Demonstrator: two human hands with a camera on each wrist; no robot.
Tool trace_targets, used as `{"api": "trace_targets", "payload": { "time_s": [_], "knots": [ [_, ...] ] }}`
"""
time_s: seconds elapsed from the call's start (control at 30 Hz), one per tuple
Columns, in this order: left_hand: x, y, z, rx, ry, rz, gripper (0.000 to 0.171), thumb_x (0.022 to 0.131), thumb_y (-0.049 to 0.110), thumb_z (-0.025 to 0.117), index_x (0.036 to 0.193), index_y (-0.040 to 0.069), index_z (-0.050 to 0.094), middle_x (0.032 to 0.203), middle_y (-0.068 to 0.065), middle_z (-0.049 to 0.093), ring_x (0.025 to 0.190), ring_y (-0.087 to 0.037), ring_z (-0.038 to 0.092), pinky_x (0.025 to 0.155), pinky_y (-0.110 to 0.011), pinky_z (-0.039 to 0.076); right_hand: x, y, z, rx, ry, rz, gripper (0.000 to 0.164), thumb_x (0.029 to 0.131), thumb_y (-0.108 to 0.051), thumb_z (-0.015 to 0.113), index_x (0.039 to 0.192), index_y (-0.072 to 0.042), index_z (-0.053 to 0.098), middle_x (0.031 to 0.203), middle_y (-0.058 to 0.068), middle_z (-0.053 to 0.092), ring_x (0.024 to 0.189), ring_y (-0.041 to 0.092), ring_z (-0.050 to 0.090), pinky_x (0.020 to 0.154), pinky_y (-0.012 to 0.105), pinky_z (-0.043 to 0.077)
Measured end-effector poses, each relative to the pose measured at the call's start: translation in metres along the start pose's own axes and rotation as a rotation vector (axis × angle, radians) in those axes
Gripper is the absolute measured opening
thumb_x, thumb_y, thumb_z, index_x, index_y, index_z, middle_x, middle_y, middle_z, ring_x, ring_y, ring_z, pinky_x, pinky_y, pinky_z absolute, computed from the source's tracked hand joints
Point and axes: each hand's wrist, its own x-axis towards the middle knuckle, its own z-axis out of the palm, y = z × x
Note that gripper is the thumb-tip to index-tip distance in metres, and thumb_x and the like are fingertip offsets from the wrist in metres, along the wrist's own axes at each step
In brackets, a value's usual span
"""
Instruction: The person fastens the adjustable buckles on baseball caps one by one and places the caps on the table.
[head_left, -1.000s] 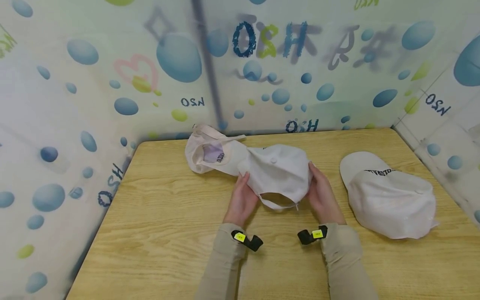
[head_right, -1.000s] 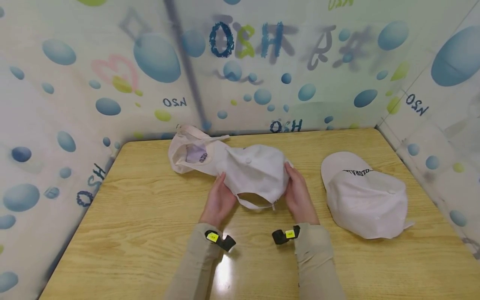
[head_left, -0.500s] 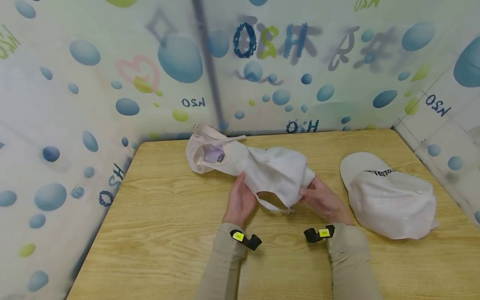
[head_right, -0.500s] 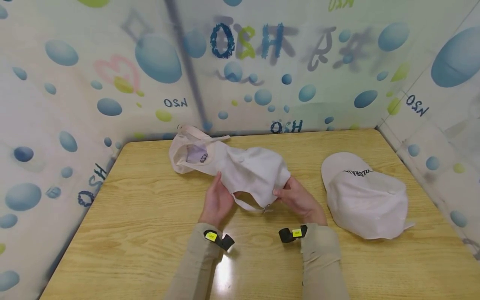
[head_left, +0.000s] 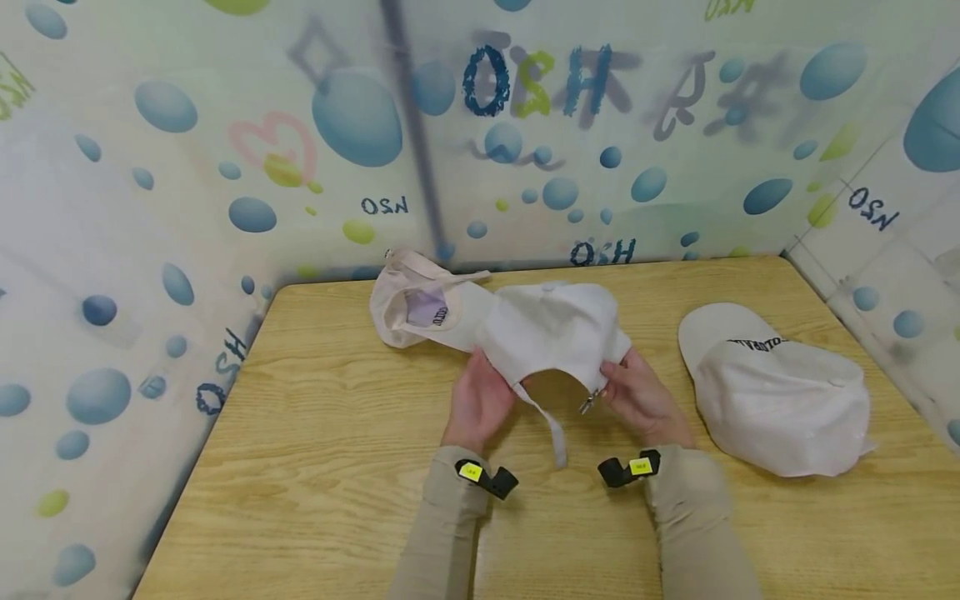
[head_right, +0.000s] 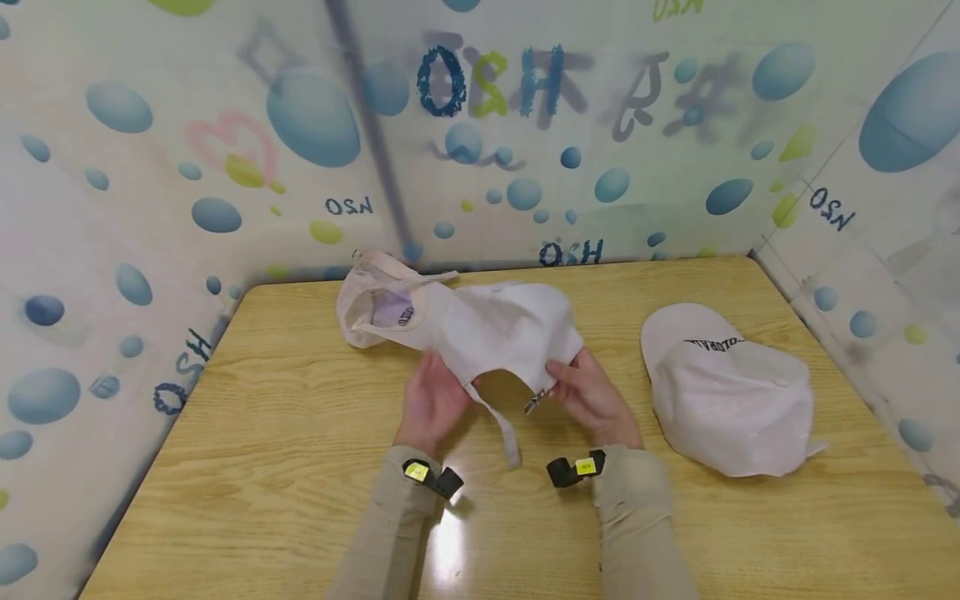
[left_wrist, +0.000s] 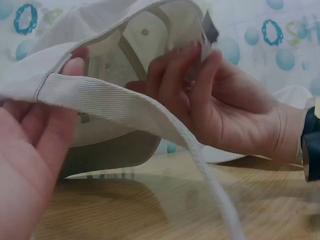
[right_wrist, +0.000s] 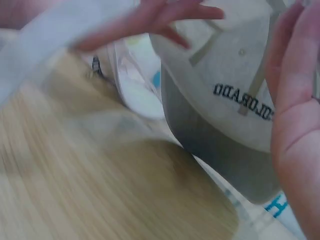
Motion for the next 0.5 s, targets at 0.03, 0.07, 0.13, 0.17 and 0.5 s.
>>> {"api": "trace_targets", "payload": {
  "time_s": [0.03, 0.07, 0.13, 0.17, 0.5],
  "knots": [
    [-0.001, -0.001, -0.001, 0.024, -0.026, -0.019, 0.029, 0.098, 0.031, 0.028, 0.116, 0.016, 0.046, 0.111, 0.0, 0.055, 0.103, -0.017, 0.051, 0.087, -0.036, 0.039, 0.001, 0.001, 0.0, 0.051, -0.008, -0.017, 0.029, 0.092, 0.01, 0.033, 0.116, -0.006, 0.038, 0.098, 0.011, 0.055, 0.079, 0.018, 0.059, 0.061, 0.021, 0.05],
    [-0.001, -0.002, -0.001, 0.066, -0.06, -0.046, 0.028, 0.098, 0.03, 0.03, 0.116, 0.016, 0.046, 0.112, -0.001, 0.054, 0.104, -0.02, 0.051, 0.088, -0.038, 0.038, 0.002, 0.003, 0.001, 0.098, -0.023, -0.028, 0.028, 0.093, 0.009, 0.033, 0.116, -0.005, 0.038, 0.098, 0.012, 0.055, 0.08, 0.018, 0.059, 0.061, 0.021, 0.05],
    [-0.002, -0.005, -0.001, 0.164, -0.129, -0.085, 0.026, 0.096, 0.027, 0.038, 0.117, 0.014, 0.047, 0.113, -0.004, 0.054, 0.108, -0.026, 0.049, 0.089, -0.044, 0.037, 0.004, 0.005, 0.002, 0.18, -0.065, -0.043, 0.026, 0.094, 0.005, 0.029, 0.116, -0.005, 0.039, 0.099, 0.013, 0.055, 0.082, 0.02, 0.06, 0.061, 0.022, 0.05],
    [-0.002, -0.006, -0.001, 0.204, -0.159, -0.098, 0.026, 0.094, 0.025, 0.043, 0.118, 0.014, 0.047, 0.116, -0.005, 0.054, 0.111, -0.028, 0.047, 0.09, -0.046, 0.035, 0.006, 0.005, 0.002, 0.222, -0.09, -0.043, 0.024, 0.095, 0.004, 0.028, 0.115, -0.005, 0.039, 0.099, 0.014, 0.055, 0.083, 0.021, 0.059, 0.063, 0.023, 0.051],
    [-0.002, -0.017, 0.007, 0.675, -0.349, -0.413, 0.045, 0.086, 0.013, 0.06, 0.125, -0.003, 0.043, 0.116, -0.02, 0.053, 0.109, -0.037, 0.048, 0.085, -0.05, 0.04, 0.011, 0.01, 0.005, 0.793, -0.199, 0.087, 0.029, 0.098, -0.018, 0.034, 0.085, 0.002, 0.05, 0.07, 0.009, 0.048, 0.057, 0.017, 0.048, 0.054, 0.021, 0.041]
  ]
}}
